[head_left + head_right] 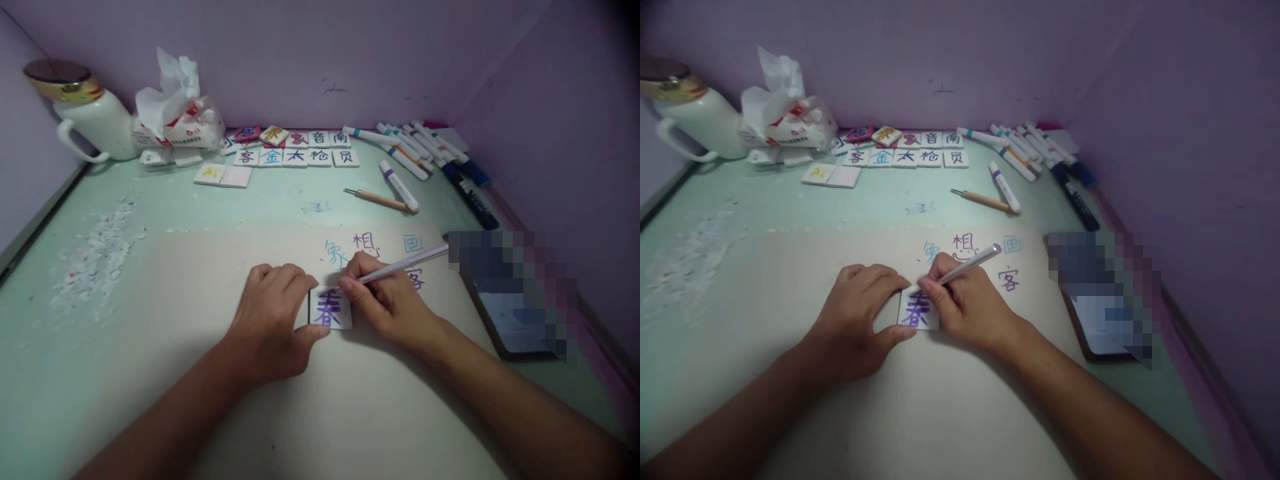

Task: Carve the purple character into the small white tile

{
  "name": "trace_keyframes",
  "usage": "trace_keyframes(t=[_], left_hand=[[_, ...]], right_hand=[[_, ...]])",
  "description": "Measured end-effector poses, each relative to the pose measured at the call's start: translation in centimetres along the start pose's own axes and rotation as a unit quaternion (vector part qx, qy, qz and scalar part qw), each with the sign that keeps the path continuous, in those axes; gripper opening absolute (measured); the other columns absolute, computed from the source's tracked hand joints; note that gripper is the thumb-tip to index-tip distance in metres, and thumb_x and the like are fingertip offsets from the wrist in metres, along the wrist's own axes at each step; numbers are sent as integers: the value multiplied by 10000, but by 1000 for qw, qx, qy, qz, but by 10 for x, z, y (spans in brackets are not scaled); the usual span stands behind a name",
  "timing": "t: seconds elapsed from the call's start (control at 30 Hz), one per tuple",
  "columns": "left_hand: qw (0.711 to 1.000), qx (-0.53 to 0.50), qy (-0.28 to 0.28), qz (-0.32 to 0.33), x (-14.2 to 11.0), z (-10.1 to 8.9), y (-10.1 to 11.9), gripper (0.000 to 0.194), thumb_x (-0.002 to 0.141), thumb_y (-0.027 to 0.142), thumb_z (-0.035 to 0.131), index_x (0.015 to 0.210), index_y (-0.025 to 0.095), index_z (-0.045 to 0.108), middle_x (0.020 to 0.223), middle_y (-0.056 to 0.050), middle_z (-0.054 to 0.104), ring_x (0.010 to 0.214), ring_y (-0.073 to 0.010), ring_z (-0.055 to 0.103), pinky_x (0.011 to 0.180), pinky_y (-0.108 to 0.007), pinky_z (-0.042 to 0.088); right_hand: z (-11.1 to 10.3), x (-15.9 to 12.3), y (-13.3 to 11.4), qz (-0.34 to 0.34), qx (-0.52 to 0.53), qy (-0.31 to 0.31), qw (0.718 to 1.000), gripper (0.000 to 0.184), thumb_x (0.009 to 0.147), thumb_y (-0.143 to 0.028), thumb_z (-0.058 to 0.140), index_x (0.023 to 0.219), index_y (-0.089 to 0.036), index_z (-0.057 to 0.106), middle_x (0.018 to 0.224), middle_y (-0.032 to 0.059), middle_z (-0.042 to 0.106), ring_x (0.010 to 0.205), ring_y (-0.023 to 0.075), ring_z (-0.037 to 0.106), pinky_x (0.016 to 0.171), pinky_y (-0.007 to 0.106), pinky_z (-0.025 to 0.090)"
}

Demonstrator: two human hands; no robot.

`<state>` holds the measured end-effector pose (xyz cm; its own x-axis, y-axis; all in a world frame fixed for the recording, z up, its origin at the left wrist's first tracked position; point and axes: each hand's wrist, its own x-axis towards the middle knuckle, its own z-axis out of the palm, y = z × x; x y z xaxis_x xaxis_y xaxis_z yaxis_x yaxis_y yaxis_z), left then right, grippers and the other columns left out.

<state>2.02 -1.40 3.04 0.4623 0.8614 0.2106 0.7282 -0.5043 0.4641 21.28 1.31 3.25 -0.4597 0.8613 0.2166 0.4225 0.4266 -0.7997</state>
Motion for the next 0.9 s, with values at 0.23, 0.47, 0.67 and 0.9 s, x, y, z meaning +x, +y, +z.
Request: trace_keyframes(t=[0.23,0.47,0.67,0.9], left_hand=[[1000,0,1,1,0,0,-1,343,698,322,667,971,180,516,957,-84,600,877,-247,548,819,-439,342],[1000,2,-2,1,0,0,0,342,702,325,665,973,168,527,944,-90,605,877,-251,551,821,-441,341],[1000,-3,-1,-2,0,0,0,345,686,310,676,963,170,527,944,-85,604,877,-246,547,808,-434,343],[1000,-12,-6,0,0,-1,1,329,695,298,668,960,169,523,949,-86,602,874,-245,539,798,-431,342]], right_hand=[[-1,0,-2,-19,-2,9,1000,193,869,-221,449,679,-201,424,555,-37,432,492,105,413,460,242,314],[-2,-1,-2,-17,5,12,1000,192,862,-216,452,672,-201,430,548,-36,430,489,110,418,464,247,313],[-3,-3,-1,15,69,18,997,193,885,-261,457,704,-196,462,590,-23,465,535,117,440,488,250,341],[-4,-3,1,15,80,8,997,180,899,-267,444,734,-202,472,628,-5,497,590,135,480,536,268,381]])
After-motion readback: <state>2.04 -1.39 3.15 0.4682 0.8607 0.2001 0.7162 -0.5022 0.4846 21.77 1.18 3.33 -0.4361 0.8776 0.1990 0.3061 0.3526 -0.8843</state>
